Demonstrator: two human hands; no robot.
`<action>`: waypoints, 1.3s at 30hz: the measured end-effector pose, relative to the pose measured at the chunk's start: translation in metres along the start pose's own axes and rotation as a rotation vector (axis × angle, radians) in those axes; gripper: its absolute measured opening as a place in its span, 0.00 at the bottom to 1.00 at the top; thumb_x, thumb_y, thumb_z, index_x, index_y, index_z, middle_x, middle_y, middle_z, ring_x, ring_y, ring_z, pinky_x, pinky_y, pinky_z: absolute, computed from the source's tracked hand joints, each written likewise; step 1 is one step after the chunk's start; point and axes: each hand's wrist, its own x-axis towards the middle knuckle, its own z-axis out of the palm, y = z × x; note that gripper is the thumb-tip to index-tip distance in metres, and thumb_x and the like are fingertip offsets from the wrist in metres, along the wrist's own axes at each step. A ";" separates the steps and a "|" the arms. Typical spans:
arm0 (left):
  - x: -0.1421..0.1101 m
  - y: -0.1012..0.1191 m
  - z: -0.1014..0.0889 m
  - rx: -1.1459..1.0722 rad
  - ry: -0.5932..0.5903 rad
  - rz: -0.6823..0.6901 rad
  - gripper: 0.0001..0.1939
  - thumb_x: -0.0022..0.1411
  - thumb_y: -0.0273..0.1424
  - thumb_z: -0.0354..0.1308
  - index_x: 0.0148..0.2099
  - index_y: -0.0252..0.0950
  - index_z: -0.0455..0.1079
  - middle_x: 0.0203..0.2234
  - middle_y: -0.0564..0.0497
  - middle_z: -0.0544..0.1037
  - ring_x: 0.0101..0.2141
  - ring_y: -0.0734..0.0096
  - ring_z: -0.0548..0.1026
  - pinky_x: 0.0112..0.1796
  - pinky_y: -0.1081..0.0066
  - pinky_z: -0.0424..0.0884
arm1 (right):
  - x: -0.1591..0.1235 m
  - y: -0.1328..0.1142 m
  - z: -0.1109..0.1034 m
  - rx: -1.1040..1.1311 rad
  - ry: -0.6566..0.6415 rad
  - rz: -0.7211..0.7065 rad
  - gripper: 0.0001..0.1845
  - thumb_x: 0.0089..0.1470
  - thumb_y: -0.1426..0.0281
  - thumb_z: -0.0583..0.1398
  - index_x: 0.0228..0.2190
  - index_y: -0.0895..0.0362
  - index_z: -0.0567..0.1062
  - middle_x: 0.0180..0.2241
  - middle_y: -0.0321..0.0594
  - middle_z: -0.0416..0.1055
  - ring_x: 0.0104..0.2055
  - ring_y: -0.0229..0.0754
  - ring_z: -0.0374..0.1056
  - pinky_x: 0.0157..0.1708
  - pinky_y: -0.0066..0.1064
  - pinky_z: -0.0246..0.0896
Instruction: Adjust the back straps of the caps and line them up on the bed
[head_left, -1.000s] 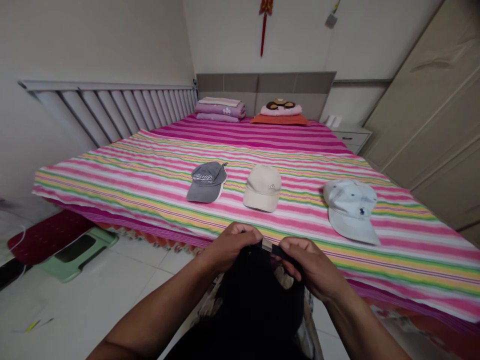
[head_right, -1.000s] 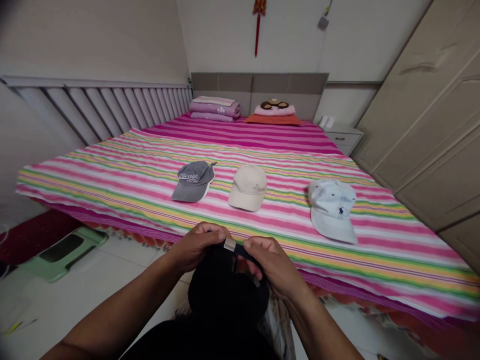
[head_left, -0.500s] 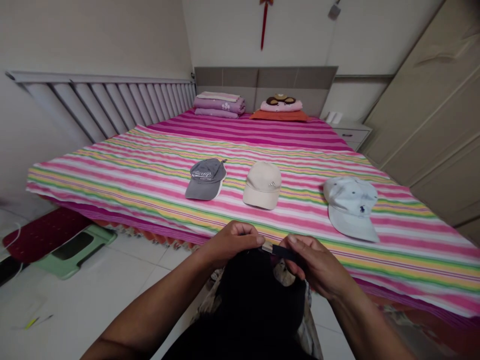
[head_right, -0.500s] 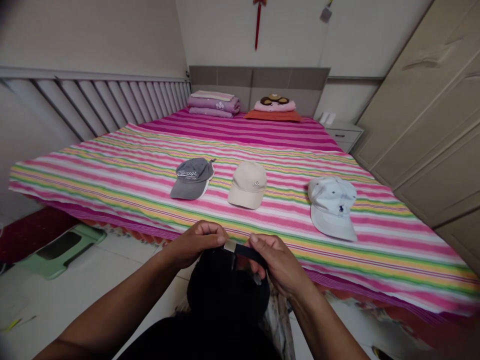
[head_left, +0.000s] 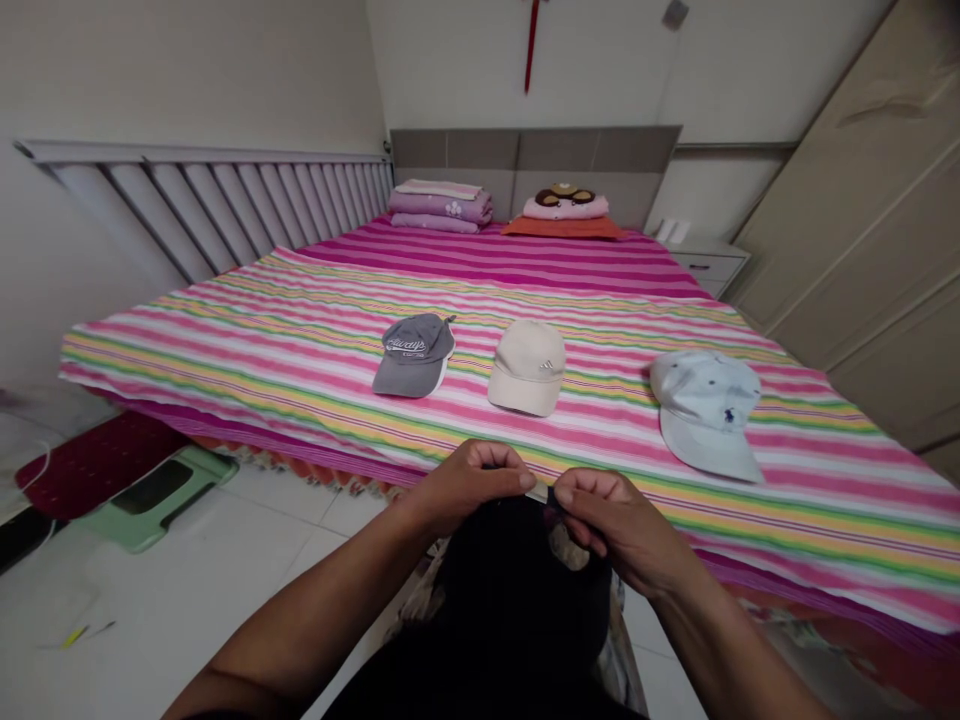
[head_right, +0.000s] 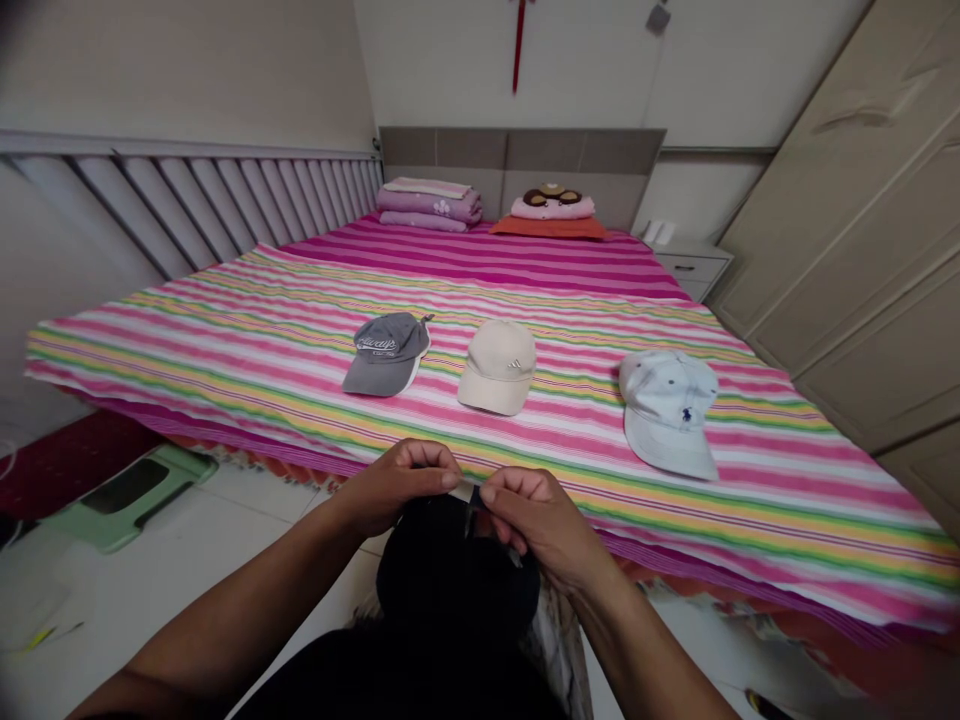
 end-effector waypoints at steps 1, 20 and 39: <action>0.000 0.000 0.000 -0.013 0.004 0.005 0.13 0.44 0.36 0.62 0.25 0.30 0.66 0.15 0.58 0.64 0.16 0.86 0.57 0.19 0.79 0.50 | 0.000 0.000 0.001 0.006 -0.004 -0.002 0.18 0.42 0.58 0.61 0.17 0.60 0.66 0.10 0.28 0.57 0.11 0.26 0.43 0.12 0.22 0.32; 0.003 -0.001 -0.010 -0.098 -0.011 0.022 0.11 0.39 0.32 0.66 0.22 0.29 0.69 0.19 0.51 0.70 0.22 0.78 0.66 0.25 0.75 0.58 | -0.003 -0.004 -0.010 0.048 -0.101 0.015 0.21 0.50 0.56 0.54 0.24 0.62 0.73 0.17 0.38 0.67 0.16 0.32 0.59 0.17 0.23 0.52; 0.003 0.007 -0.006 -0.195 -0.035 -0.081 0.13 0.38 0.29 0.67 0.27 0.30 0.68 0.16 0.56 0.69 0.17 0.84 0.64 0.21 0.80 0.57 | 0.000 -0.001 -0.006 -0.009 -0.005 0.021 0.14 0.40 0.61 0.63 0.21 0.60 0.69 0.13 0.30 0.61 0.14 0.28 0.52 0.13 0.20 0.45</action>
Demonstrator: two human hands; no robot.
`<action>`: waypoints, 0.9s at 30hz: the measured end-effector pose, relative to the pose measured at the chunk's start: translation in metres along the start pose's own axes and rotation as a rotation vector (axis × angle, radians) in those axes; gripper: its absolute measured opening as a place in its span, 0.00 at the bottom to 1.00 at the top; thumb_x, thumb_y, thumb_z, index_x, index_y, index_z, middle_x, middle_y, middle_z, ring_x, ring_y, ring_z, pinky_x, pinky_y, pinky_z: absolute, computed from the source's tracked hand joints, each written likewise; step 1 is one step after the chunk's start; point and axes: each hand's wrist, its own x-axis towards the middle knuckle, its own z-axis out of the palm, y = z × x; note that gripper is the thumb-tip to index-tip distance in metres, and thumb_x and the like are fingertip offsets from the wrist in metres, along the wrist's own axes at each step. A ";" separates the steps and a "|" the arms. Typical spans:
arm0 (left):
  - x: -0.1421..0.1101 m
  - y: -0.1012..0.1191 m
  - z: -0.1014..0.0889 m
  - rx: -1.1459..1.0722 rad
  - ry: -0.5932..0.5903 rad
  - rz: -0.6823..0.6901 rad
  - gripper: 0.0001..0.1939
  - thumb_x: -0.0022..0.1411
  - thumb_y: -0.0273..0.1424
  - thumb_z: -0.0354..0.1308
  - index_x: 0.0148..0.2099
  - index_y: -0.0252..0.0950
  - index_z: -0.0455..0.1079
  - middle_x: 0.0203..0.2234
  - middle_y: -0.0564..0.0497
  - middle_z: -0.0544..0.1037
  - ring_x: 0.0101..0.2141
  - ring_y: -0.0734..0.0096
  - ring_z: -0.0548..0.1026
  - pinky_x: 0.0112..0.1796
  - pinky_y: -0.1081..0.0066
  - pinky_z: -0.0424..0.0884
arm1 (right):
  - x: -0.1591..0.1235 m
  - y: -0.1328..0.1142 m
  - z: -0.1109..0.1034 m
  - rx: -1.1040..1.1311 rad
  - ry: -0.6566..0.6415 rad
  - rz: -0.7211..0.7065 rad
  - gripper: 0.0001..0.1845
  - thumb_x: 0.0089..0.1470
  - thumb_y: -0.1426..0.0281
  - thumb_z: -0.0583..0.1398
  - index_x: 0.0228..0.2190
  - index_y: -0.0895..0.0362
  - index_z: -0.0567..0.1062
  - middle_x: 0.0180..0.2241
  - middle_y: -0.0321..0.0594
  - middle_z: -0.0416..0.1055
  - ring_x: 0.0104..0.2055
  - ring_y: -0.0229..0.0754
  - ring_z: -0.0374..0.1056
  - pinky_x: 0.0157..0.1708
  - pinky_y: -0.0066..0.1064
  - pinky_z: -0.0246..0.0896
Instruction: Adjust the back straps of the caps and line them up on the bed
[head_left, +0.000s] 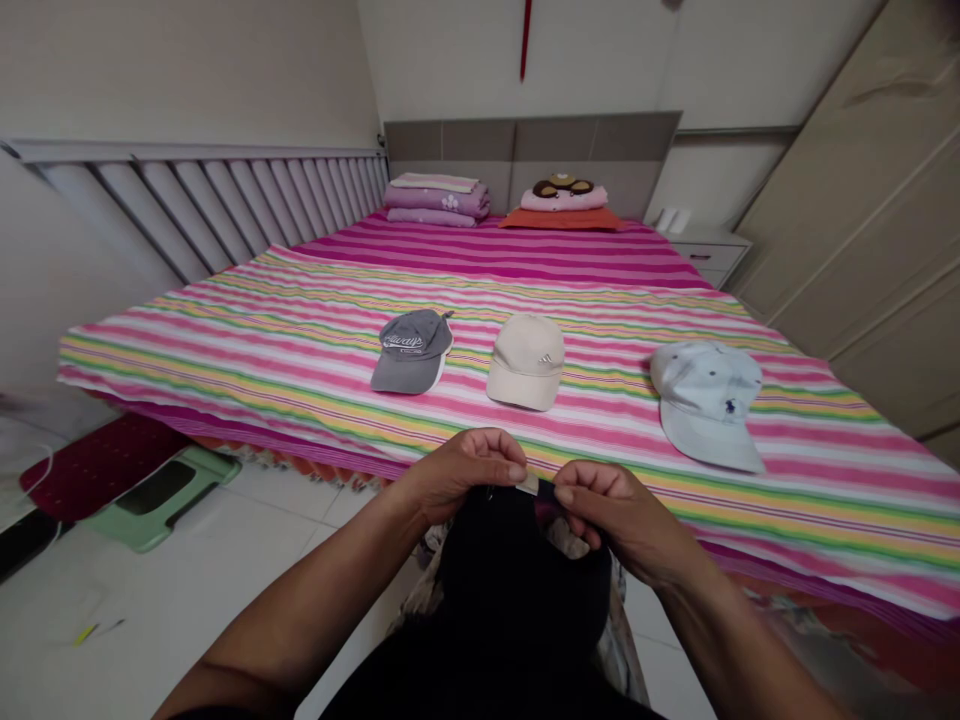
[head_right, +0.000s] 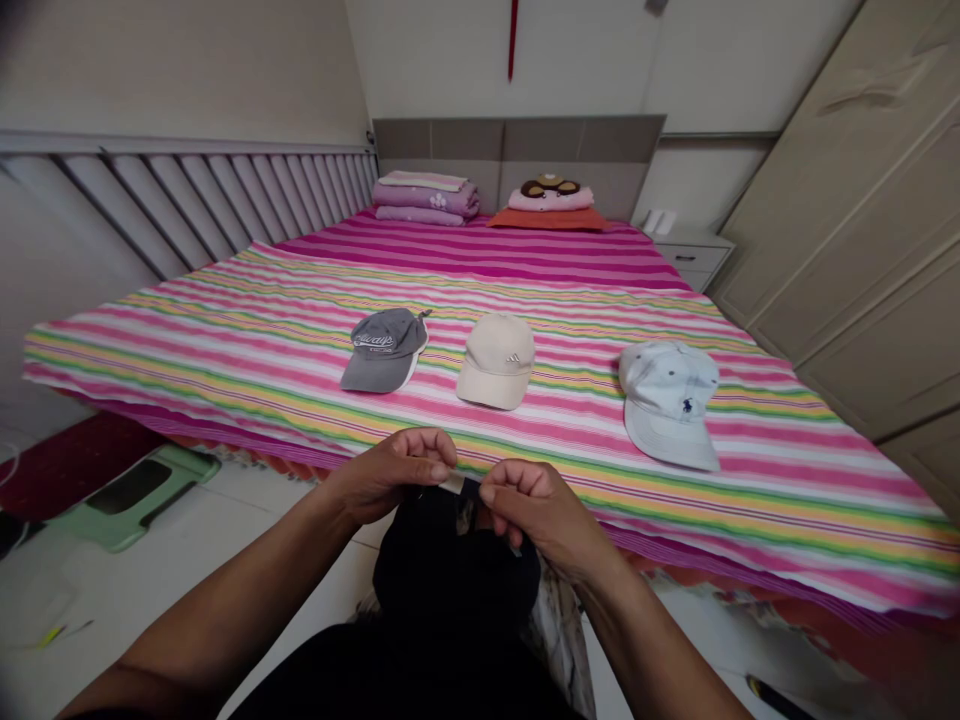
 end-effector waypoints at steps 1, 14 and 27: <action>0.000 0.000 0.000 -0.003 0.001 -0.002 0.14 0.38 0.29 0.67 0.29 0.30 0.69 0.16 0.56 0.69 0.18 0.83 0.64 0.21 0.80 0.57 | 0.000 0.000 0.001 0.008 0.003 0.001 0.14 0.40 0.61 0.63 0.20 0.60 0.69 0.12 0.30 0.60 0.13 0.27 0.51 0.13 0.20 0.45; 0.001 -0.003 0.002 0.040 0.016 0.032 0.12 0.38 0.30 0.66 0.27 0.29 0.69 0.15 0.55 0.68 0.17 0.84 0.63 0.21 0.79 0.55 | 0.003 0.001 0.010 0.071 -0.006 -0.034 0.14 0.42 0.61 0.62 0.19 0.59 0.67 0.08 0.26 0.55 0.11 0.28 0.44 0.13 0.23 0.36; 0.000 0.010 -0.003 0.335 -0.057 -0.003 0.11 0.43 0.32 0.63 0.28 0.31 0.67 0.17 0.57 0.66 0.18 0.85 0.61 0.20 0.80 0.54 | 0.000 0.001 0.007 0.093 0.003 -0.033 0.13 0.43 0.62 0.61 0.19 0.59 0.67 0.08 0.26 0.53 0.11 0.27 0.41 0.13 0.23 0.33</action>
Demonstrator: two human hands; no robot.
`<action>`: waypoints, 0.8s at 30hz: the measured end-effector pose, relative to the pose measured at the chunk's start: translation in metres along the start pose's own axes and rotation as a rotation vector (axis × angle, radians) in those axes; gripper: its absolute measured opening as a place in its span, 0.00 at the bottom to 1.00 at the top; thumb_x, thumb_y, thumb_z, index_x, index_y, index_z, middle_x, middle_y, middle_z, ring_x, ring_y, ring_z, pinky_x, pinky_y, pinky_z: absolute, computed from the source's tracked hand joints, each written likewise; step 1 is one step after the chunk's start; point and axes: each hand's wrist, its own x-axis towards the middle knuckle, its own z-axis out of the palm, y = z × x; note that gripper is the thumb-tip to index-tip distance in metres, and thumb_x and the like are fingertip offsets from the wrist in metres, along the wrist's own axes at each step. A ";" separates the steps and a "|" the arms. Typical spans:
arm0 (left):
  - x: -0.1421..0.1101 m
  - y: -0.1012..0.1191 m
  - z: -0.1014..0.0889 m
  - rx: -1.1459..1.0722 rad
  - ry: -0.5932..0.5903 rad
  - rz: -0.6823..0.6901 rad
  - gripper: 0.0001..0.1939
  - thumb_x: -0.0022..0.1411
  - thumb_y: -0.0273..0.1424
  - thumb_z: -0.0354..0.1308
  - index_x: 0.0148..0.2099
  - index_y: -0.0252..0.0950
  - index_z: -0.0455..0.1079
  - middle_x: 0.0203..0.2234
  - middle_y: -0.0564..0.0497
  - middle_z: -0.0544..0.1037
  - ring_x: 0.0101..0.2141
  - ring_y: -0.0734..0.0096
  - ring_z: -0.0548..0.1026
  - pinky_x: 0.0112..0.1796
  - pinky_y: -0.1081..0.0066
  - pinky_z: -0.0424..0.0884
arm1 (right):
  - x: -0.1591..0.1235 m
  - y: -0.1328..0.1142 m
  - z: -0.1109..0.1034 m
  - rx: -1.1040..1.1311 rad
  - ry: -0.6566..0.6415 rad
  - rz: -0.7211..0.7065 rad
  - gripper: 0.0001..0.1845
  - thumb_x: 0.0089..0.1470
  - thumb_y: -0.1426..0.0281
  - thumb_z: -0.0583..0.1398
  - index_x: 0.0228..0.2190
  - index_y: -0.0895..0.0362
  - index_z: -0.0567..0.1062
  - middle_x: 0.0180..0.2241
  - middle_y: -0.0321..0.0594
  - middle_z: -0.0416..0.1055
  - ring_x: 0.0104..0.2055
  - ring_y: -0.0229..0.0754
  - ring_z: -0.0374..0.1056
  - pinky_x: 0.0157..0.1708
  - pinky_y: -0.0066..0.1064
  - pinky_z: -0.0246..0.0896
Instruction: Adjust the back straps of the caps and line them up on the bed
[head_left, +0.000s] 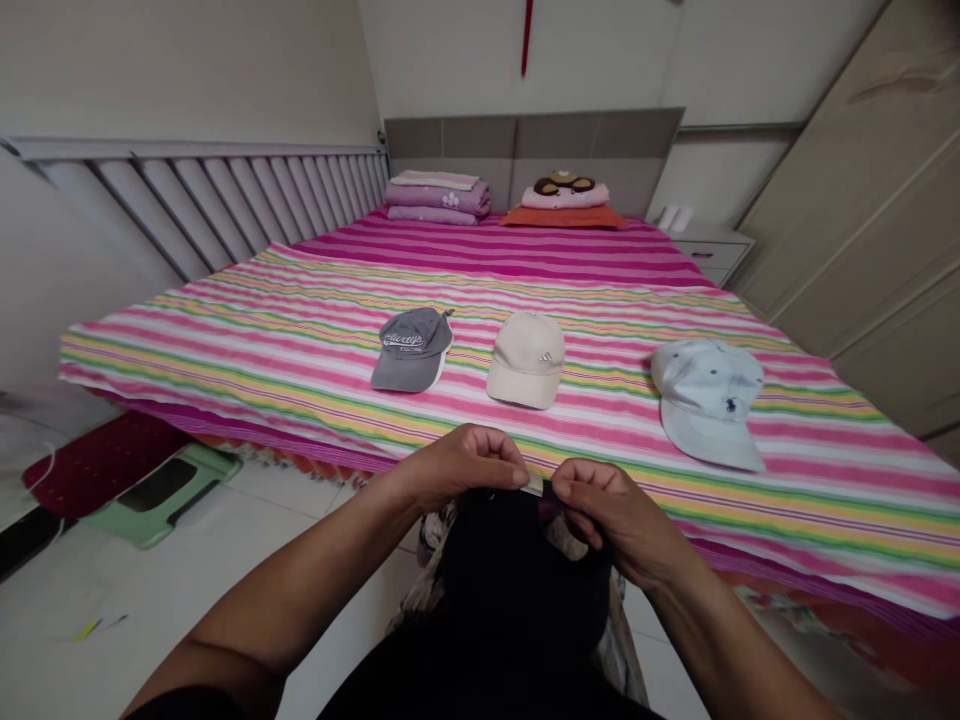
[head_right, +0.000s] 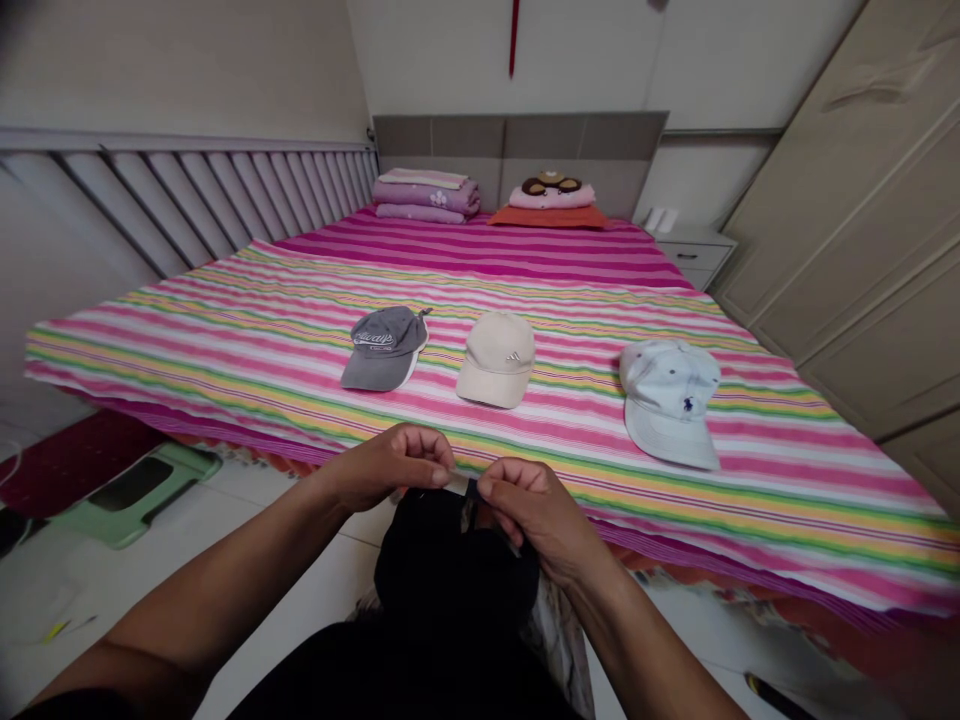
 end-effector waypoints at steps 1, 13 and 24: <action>-0.001 0.002 0.000 0.036 -0.022 0.031 0.11 0.42 0.30 0.64 0.30 0.32 0.68 0.20 0.56 0.69 0.21 0.83 0.63 0.22 0.80 0.57 | 0.000 0.000 0.000 0.003 -0.003 0.001 0.14 0.43 0.62 0.61 0.19 0.59 0.67 0.08 0.26 0.53 0.11 0.27 0.41 0.13 0.23 0.33; -0.007 -0.001 0.008 0.303 0.071 0.276 0.12 0.46 0.31 0.61 0.34 0.31 0.66 0.24 0.53 0.71 0.27 0.78 0.68 0.28 0.77 0.62 | 0.001 0.001 0.002 0.022 -0.006 -0.009 0.14 0.42 0.63 0.62 0.18 0.59 0.67 0.08 0.26 0.53 0.11 0.27 0.42 0.12 0.22 0.33; -0.007 -0.003 0.010 0.330 0.102 0.307 0.12 0.46 0.30 0.62 0.33 0.30 0.68 0.25 0.51 0.73 0.27 0.77 0.70 0.29 0.77 0.64 | 0.002 0.001 0.003 0.039 -0.022 -0.043 0.12 0.43 0.64 0.61 0.19 0.59 0.67 0.08 0.25 0.52 0.11 0.26 0.41 0.12 0.22 0.32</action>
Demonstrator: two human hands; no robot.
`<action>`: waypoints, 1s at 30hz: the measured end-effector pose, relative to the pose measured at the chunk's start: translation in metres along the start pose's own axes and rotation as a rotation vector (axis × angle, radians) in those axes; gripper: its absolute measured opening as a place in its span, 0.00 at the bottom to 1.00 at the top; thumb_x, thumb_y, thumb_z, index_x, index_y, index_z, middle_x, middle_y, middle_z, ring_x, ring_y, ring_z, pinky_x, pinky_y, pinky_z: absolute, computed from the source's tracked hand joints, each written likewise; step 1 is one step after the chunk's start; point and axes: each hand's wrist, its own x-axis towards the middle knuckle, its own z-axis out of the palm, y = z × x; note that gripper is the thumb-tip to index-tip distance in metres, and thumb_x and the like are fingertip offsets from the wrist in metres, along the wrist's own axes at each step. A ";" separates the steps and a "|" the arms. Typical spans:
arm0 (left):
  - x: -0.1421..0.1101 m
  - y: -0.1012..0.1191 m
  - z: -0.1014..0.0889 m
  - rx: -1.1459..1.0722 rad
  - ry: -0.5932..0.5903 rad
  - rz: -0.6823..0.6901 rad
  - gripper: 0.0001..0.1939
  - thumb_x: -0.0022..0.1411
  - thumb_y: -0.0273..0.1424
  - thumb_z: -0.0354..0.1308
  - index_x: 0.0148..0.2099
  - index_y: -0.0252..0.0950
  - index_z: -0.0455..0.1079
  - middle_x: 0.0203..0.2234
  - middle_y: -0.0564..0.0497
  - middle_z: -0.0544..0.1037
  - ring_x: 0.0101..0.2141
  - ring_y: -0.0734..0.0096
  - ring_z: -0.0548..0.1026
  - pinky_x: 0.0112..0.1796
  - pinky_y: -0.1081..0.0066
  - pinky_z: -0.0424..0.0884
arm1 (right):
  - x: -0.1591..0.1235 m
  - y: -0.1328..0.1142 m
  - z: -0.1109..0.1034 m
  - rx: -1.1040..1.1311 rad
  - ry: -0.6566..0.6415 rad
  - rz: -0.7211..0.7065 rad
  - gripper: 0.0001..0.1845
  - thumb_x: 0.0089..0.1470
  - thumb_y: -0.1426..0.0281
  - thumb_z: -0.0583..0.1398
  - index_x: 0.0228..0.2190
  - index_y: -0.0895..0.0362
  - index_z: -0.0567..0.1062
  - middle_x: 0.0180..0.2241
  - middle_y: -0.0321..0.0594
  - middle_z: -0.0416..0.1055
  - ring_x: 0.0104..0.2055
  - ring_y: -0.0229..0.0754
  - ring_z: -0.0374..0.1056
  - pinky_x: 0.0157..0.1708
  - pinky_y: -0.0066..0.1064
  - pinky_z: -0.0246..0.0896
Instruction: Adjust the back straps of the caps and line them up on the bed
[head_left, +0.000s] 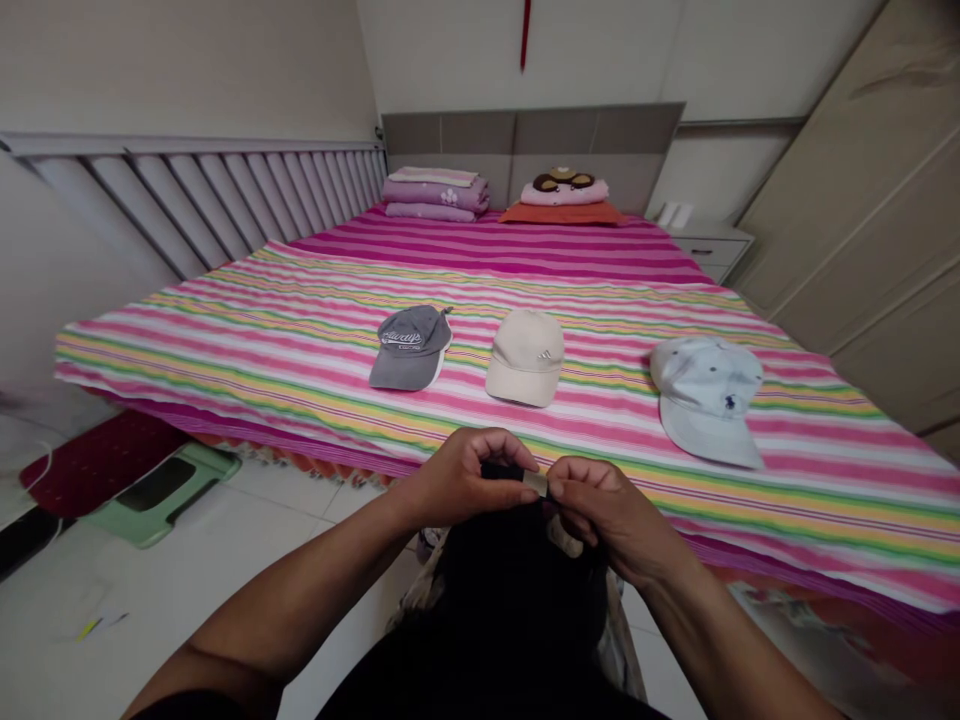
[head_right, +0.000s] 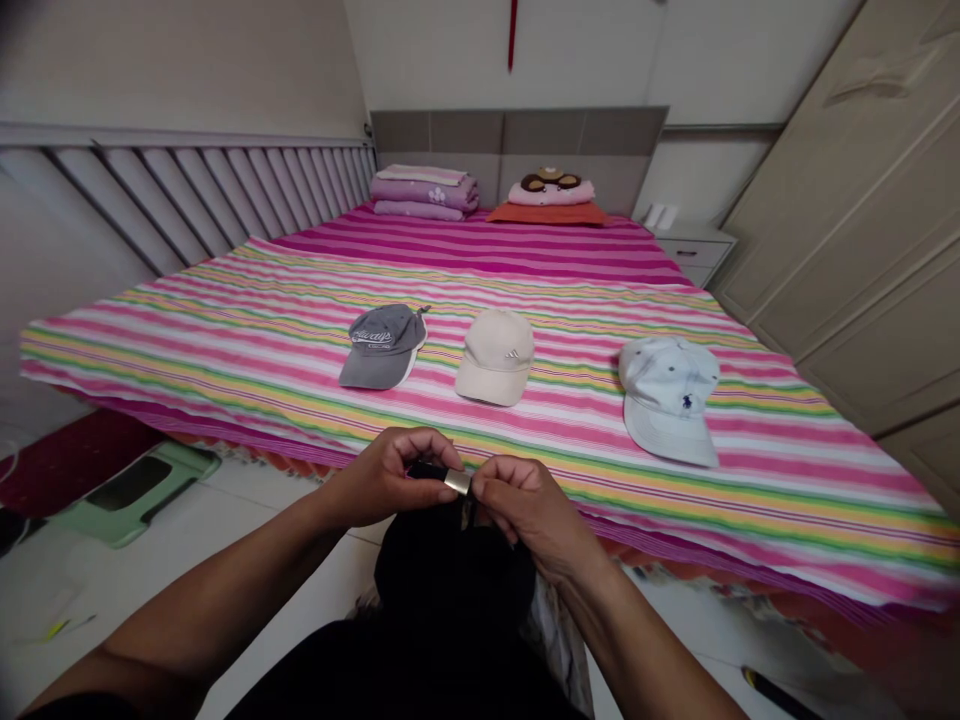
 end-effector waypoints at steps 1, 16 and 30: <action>0.000 0.000 0.000 0.001 0.002 0.008 0.12 0.46 0.30 0.62 0.33 0.30 0.68 0.26 0.51 0.73 0.27 0.77 0.70 0.29 0.77 0.64 | 0.000 -0.001 0.000 0.003 -0.001 -0.002 0.11 0.43 0.64 0.61 0.19 0.59 0.67 0.08 0.25 0.52 0.11 0.26 0.41 0.12 0.22 0.32; -0.003 -0.003 0.005 0.065 0.063 0.008 0.13 0.46 0.33 0.61 0.35 0.31 0.69 0.23 0.53 0.71 0.24 0.80 0.65 0.26 0.79 0.61 | -0.001 -0.004 0.001 -0.007 -0.009 0.007 0.10 0.44 0.66 0.60 0.19 0.60 0.68 0.09 0.25 0.53 0.12 0.26 0.41 0.11 0.21 0.31; -0.003 -0.008 0.013 0.213 0.148 0.069 0.10 0.48 0.30 0.58 0.34 0.32 0.68 0.23 0.54 0.71 0.23 0.80 0.65 0.26 0.78 0.61 | -0.001 -0.001 0.002 0.030 0.014 0.002 0.14 0.44 0.62 0.61 0.20 0.60 0.67 0.11 0.26 0.53 0.13 0.27 0.41 0.13 0.23 0.31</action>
